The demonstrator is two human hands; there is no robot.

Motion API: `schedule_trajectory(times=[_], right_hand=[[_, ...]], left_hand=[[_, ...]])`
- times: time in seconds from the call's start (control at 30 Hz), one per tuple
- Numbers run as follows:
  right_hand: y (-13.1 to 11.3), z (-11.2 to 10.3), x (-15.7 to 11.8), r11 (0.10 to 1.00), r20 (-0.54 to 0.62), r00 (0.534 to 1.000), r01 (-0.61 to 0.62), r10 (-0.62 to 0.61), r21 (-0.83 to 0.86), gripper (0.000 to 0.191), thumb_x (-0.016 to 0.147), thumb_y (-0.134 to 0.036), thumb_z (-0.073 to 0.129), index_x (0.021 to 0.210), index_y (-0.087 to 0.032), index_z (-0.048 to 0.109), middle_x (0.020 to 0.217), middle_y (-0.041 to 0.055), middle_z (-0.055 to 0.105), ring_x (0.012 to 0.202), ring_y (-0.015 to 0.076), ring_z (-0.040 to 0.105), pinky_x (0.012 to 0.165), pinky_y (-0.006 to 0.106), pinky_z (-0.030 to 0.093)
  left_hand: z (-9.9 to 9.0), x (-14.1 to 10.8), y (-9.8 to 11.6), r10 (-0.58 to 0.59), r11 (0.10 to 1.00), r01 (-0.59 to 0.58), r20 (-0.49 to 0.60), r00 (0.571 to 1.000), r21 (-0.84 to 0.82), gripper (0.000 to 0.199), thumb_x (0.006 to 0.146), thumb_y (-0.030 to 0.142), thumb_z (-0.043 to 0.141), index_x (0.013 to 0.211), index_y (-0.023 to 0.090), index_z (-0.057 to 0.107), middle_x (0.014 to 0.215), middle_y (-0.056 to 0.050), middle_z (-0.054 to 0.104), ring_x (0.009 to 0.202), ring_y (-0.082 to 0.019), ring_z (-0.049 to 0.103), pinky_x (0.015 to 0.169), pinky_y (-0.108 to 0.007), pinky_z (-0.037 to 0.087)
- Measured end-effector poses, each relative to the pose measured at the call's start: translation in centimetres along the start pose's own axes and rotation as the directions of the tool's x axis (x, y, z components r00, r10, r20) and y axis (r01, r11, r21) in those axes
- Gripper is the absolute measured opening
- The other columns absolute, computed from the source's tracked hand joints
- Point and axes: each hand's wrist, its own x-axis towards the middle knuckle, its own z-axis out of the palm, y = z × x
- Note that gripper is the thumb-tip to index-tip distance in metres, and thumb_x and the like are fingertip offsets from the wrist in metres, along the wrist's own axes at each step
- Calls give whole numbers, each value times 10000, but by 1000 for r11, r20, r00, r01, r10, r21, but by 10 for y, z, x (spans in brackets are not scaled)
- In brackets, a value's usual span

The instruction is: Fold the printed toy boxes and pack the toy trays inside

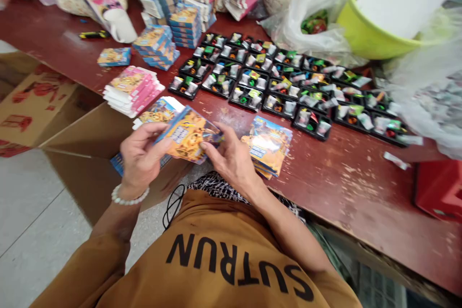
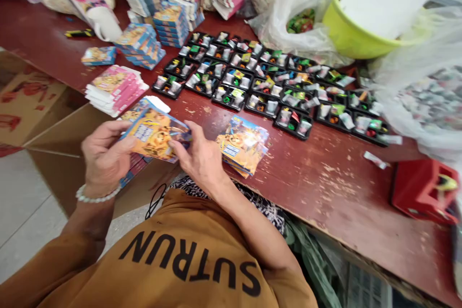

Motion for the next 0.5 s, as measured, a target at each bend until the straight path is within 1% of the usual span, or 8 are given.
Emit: schedule_trajectory(times=[0.07,0.13,0.23,0.3,0.33,0.4,0.47,0.5], right_hand=[[1,-8,-3,997,8,1000,-10,10,-74,626,983,-583,626,1441,-158,580,687,7,663,573,183,581,584,316,442],[3,-13,-5,992,49,999,10,-4,-129,636,982,-635,605,1393,-149,621,683,22,673,569,188,590,575,317,425],[3,-13,-9,985,118,993,45,-25,-168,580,984,-673,585,1253,-170,689,678,30,675,572,186,599,572,313,418],[2,-10,-11,991,124,992,39,-23,-126,516,969,-668,611,1130,-185,695,690,36,674,599,187,611,586,315,444],[1,-7,-12,998,131,991,12,-4,-59,487,962,-659,627,1091,-193,679,706,38,678,621,190,627,595,315,468],[1,-1,-14,977,181,981,-104,70,187,465,952,-655,643,1084,-210,618,777,44,701,677,200,677,601,315,527],[2,7,-17,852,249,958,-244,140,462,488,937,-669,658,1127,-234,545,871,39,718,709,193,710,602,314,580],[3,11,-19,780,262,952,-282,157,559,510,926,-680,668,1148,-247,513,910,33,715,707,183,712,605,317,599]], left_hand=[[7,5,3,-44,998,45,19,999,-40,242,753,292,903,972,231,819,892,-5,800,753,-153,739,718,-272,651],[9,9,6,-72,996,73,13,997,-54,244,763,302,891,985,230,821,932,-25,809,790,-178,757,731,-302,665],[6,11,10,-53,997,49,-53,997,-62,292,769,297,885,1048,240,824,1006,-36,816,885,-211,782,820,-343,674],[2,11,10,-23,999,20,-76,997,-47,310,791,296,870,1094,252,824,1068,-40,818,948,-221,786,880,-357,666],[0,11,9,-10,1000,8,-73,997,-27,301,817,300,853,1114,257,824,1100,-44,818,985,-226,784,912,-364,658],[-4,9,7,23,998,-21,-48,999,52,256,883,320,799,1131,262,826,1152,-50,815,1059,-243,776,976,-392,638],[-8,9,6,76,977,-75,5,997,202,242,935,345,742,1146,259,821,1174,-50,811,1109,-257,765,1021,-421,620],[-9,9,5,123,947,-128,36,992,295,242,953,346,720,1157,261,818,1171,-45,811,1118,-256,761,1035,-424,612]])
